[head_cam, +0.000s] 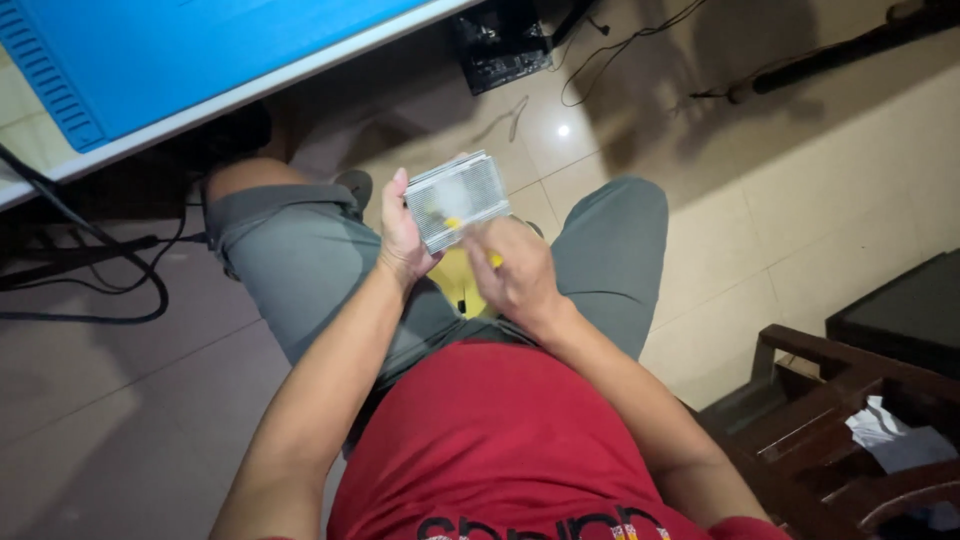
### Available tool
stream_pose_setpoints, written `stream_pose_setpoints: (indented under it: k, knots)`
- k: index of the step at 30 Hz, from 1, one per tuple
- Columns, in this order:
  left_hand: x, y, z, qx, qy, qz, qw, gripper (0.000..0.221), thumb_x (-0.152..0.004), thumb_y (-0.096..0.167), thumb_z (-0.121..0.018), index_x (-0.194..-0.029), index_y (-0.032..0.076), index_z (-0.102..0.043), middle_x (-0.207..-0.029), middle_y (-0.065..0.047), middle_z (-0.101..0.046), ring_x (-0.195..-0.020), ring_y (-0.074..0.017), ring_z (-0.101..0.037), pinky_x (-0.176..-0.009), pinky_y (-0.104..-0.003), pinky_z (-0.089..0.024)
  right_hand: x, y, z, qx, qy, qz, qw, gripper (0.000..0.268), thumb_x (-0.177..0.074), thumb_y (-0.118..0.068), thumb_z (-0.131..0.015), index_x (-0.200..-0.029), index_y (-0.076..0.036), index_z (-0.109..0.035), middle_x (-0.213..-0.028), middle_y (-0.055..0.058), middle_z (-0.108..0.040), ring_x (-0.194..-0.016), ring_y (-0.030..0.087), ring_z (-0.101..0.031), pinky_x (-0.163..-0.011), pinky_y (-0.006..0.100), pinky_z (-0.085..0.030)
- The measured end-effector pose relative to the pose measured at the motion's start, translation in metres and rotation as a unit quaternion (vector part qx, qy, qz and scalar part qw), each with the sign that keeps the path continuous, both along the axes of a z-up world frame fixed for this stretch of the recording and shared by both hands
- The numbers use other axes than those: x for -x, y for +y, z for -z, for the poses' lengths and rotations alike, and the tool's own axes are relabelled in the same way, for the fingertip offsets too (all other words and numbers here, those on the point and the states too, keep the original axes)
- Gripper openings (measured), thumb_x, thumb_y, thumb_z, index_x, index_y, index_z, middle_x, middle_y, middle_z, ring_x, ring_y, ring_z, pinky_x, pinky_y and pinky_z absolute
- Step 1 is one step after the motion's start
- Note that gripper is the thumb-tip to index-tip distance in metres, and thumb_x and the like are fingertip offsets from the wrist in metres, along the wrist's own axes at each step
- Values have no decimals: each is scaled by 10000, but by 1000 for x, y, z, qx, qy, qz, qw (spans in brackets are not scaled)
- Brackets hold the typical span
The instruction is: Cleaning a computer GPU heatsink by brushing the fins and using an electric air blower to remove dust.
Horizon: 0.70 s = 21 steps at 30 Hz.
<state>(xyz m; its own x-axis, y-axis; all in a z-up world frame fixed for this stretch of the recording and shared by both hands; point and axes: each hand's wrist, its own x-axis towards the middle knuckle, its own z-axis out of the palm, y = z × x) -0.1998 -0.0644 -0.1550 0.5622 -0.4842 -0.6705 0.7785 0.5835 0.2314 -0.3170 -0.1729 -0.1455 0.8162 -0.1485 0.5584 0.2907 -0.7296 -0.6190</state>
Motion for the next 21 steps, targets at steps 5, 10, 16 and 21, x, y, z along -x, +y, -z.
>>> stream_pose_setpoints:
  k: [5, 10, 16, 21]
  knots:
    - [0, 2, -5, -24, 14, -36, 999, 646, -851, 645, -716, -1103, 66, -851, -1081, -209, -855, -932, -413, -845, -894, -566, -709, 7, 13, -29, 19, 41, -23, 999, 98, -1055, -151, -710, -1038, -81, -777, -857, 109, -679, -749, 362, -714, -669, 463, -585]
    - [-2, 2, 2, -34, 13, -53, 998, 583, -870, 615, -727, -1067, 82, -855, -1078, -199, -860, -928, -400, -851, -912, -538, -718, 4, 3, -39, 33, 60, -8, 998, 55, -1058, -77, -712, -1062, -56, -763, -863, 124, -673, -771, 378, -724, -686, 481, -596]
    - [-5, -6, 4, -73, -8, -57, 996, 575, -860, 628, -725, -1056, 104, -856, -1044, -175, -869, -866, -340, -856, -808, -463, -722, 4, 0, -29, -49, 70, 12, 996, 69, -980, -43, -784, -1028, -92, -792, -917, 114, -736, -817, 361, -760, -758, 433, -622]
    - [-1, -3, -1, -79, 6, -71, 994, 528, -851, 606, -744, -1029, 124, -862, -1064, -149, -872, -869, -323, -856, -818, -432, -719, 16, 18, -32, -64, 127, 10, 990, 115, -919, -61, -811, -1009, -131, -793, -907, 111, -749, -844, 364, -771, -800, 451, -634]
